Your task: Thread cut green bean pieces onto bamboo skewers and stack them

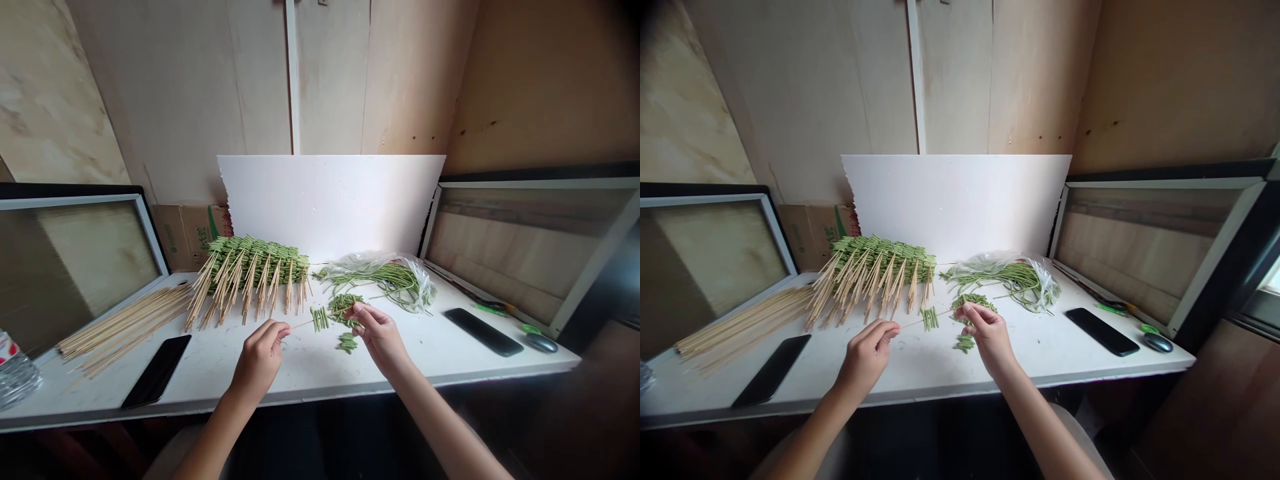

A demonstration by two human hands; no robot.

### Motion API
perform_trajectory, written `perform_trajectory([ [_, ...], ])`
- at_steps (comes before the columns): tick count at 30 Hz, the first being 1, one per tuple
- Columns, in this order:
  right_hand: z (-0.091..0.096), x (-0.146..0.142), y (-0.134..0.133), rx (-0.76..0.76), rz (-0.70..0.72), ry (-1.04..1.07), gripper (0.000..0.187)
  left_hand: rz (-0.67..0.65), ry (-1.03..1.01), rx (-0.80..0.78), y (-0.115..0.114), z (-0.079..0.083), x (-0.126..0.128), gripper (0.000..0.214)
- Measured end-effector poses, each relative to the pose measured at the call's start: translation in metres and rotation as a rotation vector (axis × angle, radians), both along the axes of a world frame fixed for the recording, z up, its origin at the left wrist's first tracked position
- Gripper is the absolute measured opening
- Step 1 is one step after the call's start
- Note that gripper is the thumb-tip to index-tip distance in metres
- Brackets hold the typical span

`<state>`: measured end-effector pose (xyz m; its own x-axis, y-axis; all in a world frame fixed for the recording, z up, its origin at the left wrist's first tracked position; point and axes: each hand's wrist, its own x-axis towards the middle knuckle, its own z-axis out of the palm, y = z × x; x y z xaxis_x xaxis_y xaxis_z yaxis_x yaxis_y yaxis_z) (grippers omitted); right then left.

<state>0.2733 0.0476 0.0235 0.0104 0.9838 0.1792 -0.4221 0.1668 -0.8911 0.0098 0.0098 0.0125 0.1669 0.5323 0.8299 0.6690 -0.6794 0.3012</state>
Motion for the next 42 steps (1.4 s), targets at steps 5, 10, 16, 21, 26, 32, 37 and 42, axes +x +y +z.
perform_trajectory([
  [5,-0.001,-0.007,-0.003,-0.033,-0.043,0.048,0.022,0.008,0.0,0.008,0.001,-0.004,-0.001,0.027],
  [10,-0.003,-0.01,-0.002,-0.019,-0.06,0.065,0.021,0.008,0.01,0.009,0.0,-0.005,0.0,0.028],
  [16,-0.007,-0.012,-0.002,0.002,-0.06,0.068,0.023,0.011,-0.001,0.005,-0.001,-0.006,0.002,0.028],
  [21,-0.005,-0.01,-0.002,0.008,-0.064,0.049,0.026,0.008,-0.013,0.012,0.0,-0.005,0.003,0.027],
  [26,0.006,-0.006,-0.005,-0.001,-0.015,0.063,0.031,0.039,-0.039,0.024,-0.001,0.003,0.005,0.02],
  [32,0.013,-0.003,-0.008,-0.018,-0.012,0.049,0.028,0.027,0.007,0.056,-0.004,0.003,0.005,0.023],
  [37,0.012,-0.006,-0.008,-0.009,-0.066,0.027,0.03,0.033,0.081,0.081,-0.004,-0.004,0.005,0.038],
  [42,0.006,-0.009,-0.009,0.047,-0.12,-0.093,0.036,0.062,0.104,0.076,-0.002,-0.007,0.003,0.044],
])
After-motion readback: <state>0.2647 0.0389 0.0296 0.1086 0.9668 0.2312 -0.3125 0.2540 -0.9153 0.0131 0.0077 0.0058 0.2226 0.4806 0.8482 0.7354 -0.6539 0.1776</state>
